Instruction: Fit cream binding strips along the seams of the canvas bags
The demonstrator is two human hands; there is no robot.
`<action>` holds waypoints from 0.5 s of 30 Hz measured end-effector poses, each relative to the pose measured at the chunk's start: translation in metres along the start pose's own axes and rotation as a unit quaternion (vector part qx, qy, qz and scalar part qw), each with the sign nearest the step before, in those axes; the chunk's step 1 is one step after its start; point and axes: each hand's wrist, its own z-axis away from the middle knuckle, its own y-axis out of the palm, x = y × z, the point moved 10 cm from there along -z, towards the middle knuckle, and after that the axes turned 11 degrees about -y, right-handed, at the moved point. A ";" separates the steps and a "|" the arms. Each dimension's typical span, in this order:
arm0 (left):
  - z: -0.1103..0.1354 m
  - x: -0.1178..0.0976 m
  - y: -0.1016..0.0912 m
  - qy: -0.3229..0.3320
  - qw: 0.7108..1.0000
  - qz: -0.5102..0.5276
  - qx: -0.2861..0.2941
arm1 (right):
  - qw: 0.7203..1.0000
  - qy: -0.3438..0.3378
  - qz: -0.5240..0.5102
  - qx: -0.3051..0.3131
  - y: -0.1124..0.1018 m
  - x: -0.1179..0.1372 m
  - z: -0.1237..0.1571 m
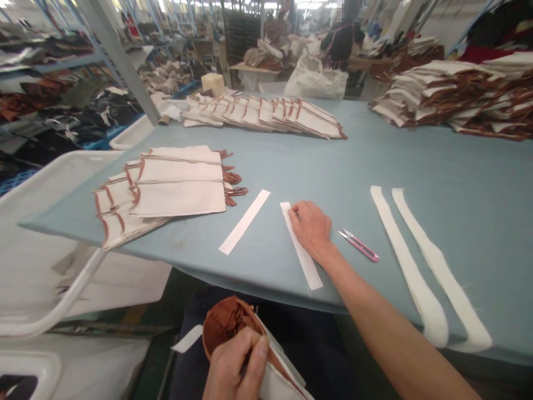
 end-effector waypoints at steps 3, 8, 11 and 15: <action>0.001 0.003 -0.002 -0.003 1.000 0.010 0.002 | 0.999 0.001 -0.045 -0.020 0.000 -0.003 -0.002; 0.009 0.005 -0.020 -0.007 0.999 0.017 -0.030 | 0.981 -0.006 -0.186 -0.055 -0.010 -0.008 0.004; 0.015 0.003 -0.035 0.000 0.998 0.016 -0.053 | 0.950 -0.030 -0.308 -0.040 -0.022 0.006 0.025; 0.018 -0.008 -0.042 0.027 0.999 -0.003 -0.023 | 0.893 -0.045 -0.449 -0.003 -0.037 0.038 0.071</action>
